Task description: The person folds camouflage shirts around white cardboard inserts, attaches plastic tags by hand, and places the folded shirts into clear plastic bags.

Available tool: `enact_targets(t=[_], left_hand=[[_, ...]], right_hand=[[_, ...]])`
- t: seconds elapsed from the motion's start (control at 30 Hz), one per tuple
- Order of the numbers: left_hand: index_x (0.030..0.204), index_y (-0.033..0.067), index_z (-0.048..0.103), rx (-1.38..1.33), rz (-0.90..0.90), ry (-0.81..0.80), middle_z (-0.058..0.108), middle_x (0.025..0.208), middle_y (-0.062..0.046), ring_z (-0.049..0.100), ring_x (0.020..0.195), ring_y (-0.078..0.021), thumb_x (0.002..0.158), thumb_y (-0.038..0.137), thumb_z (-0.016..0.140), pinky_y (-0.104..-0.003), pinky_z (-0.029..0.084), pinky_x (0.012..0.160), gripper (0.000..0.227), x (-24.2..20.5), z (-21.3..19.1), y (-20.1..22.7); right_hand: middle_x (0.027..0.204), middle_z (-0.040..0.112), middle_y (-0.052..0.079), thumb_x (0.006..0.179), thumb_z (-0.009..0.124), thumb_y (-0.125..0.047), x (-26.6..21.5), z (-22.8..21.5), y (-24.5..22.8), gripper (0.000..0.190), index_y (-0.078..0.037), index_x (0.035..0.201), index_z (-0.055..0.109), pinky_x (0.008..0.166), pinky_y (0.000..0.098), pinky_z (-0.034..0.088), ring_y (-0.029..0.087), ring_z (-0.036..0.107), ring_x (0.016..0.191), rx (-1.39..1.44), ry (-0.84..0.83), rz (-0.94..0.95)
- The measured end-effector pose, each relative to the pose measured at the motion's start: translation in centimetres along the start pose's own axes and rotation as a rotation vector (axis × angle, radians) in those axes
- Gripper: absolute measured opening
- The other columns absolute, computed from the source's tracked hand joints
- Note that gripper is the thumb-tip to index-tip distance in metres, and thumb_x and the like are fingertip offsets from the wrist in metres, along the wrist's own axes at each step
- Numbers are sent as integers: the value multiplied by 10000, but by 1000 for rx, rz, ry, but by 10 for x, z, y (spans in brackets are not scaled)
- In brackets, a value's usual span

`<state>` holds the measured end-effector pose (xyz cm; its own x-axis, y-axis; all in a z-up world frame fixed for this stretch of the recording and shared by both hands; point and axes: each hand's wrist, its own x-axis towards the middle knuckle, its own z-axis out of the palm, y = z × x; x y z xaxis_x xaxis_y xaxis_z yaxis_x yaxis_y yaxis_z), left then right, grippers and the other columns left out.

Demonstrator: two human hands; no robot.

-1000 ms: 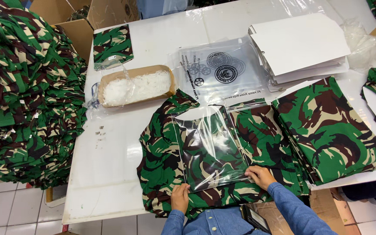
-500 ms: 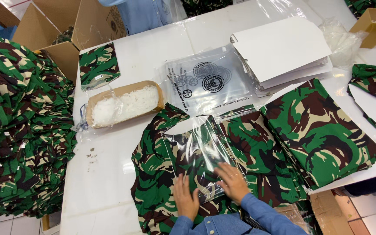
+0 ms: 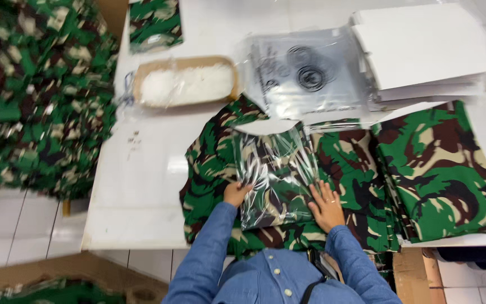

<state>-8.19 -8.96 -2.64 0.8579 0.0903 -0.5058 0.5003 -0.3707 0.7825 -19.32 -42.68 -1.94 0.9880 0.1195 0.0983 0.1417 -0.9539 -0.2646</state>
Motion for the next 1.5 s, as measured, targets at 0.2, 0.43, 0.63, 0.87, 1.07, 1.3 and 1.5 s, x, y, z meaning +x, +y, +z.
enact_targets(t=[0.2,0.43,0.63,0.87,1.07,1.3,1.5], left_hand=[[1000,69,685,140,404,481,738,870,-212,701,921,-467,949,333,719,-585,550,750,271,-111,-139,-6],[1164,41,684,726,216,1304,708,910,-195,625,729,-458,1111,174,595,-506,456,609,169,-424,-386,-33],[1381,-12,572,928,147,1510,649,1271,-223,596,1113,-411,1050,149,618,-512,460,915,371,-443,-434,-73],[912,71,676,99,59,619,641,1358,-185,565,1310,-335,1011,378,594,-437,402,1133,333,-170,-225,-97],[1088,82,526,220,-131,385,697,980,-312,617,960,-576,1015,365,470,-644,430,837,298,-117,-120,-82],[889,258,632,434,-123,489,730,828,-157,669,856,-465,904,535,626,-542,488,737,278,-114,-180,-126],[1313,166,538,598,296,864,625,1155,-56,639,1093,-333,932,252,743,-501,505,928,441,-28,-134,-29]], right_hand=[[1670,383,173,1049,498,-346,0,0,-6,659,-162,1667,362,1177,567,281,363,373,1508,116,104,-72],[1664,404,270,1064,626,-204,-7,-2,-20,587,-28,1616,535,1074,707,344,501,395,1479,-11,148,-114],[1669,260,309,1114,592,-129,-15,-13,-46,578,16,1662,476,1092,806,205,537,231,1495,45,85,-13],[1667,192,276,1132,516,-166,-66,-26,-54,561,-69,1680,446,1084,821,90,452,115,1510,40,87,356],[1707,291,202,1115,599,-193,-85,-27,-14,549,-108,1654,539,1054,841,203,494,227,1512,-55,150,258],[1668,459,197,1024,673,-241,-79,-29,31,563,-158,1578,620,1044,707,375,451,464,1465,-196,223,258],[1312,652,194,951,731,-232,43,-25,50,464,-188,1412,693,1082,526,480,411,611,1266,-90,422,101]])
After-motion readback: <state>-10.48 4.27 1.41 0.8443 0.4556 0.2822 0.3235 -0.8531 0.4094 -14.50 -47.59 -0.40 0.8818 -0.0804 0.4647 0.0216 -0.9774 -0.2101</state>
